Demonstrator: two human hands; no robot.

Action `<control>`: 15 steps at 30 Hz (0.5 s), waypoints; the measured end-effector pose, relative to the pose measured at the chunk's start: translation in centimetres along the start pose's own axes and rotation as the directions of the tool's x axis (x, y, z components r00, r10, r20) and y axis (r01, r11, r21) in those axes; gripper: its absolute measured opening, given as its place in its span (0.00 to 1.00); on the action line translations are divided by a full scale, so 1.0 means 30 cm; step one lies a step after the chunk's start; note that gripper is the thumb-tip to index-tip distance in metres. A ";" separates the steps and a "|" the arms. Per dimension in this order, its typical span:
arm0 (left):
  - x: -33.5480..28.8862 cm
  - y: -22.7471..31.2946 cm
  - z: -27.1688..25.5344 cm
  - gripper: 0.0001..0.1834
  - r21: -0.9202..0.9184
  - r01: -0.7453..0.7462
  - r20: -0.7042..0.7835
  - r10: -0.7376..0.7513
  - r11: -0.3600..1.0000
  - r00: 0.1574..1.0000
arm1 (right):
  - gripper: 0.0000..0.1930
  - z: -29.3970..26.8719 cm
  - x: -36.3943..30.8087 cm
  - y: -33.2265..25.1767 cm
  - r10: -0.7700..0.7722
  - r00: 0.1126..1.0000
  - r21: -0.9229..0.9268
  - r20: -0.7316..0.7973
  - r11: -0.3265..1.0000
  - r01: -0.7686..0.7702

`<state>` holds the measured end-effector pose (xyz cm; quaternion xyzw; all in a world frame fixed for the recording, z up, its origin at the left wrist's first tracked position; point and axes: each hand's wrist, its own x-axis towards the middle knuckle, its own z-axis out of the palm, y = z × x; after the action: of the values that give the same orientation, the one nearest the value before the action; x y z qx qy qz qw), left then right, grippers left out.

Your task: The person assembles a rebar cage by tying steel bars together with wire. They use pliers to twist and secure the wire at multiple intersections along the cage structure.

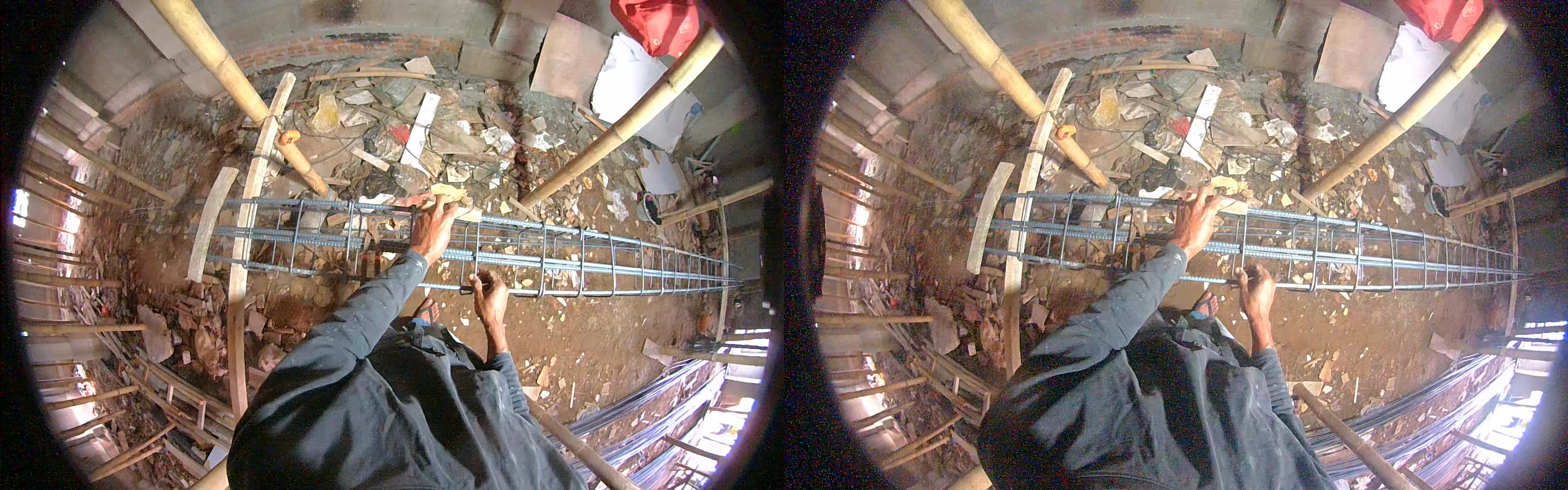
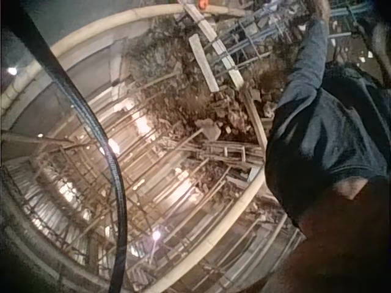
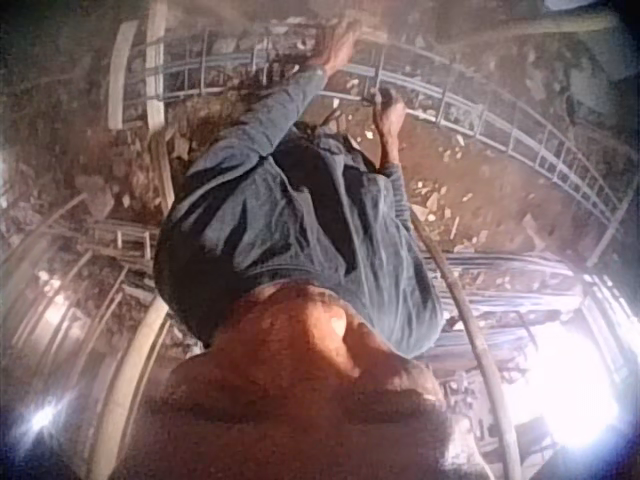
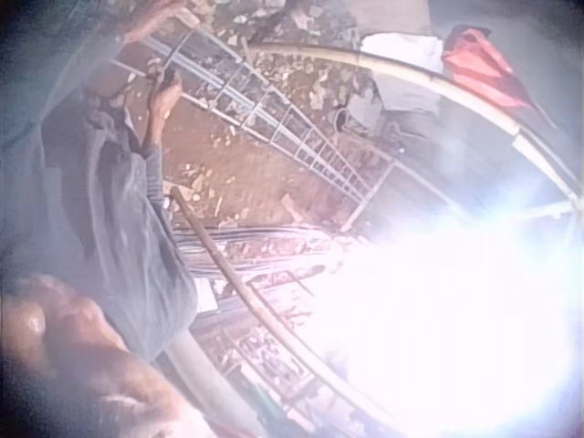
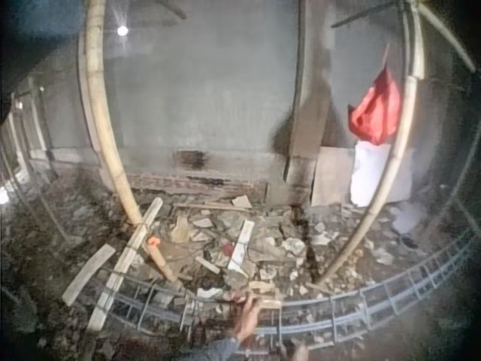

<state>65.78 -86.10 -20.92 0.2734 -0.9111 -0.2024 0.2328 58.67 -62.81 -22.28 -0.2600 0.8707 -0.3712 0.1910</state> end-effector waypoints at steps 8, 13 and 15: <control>-0.003 -0.080 0.108 0.23 0.103 0.097 0.088 -0.107 0.990 0.990 | 0.19 -0.007 -0.003 0.005 -0.077 0.996 0.066 -0.032 0.995 0.079; -0.020 -0.065 0.122 0.23 0.023 0.111 0.002 -0.111 0.994 0.994 | 0.20 -0.020 0.012 -0.006 -0.094 0.995 -0.027 0.018 0.995 0.095; -0.017 -0.059 0.130 0.22 0.059 0.112 -0.003 -0.112 0.992 0.994 | 0.20 -0.022 0.014 -0.010 -0.110 0.994 -0.040 0.020 0.993 0.111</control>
<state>64.79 -86.21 -25.11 0.3310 -0.8999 -0.1882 0.2127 58.08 -62.86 -21.68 -0.3150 0.8607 -0.3608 0.1726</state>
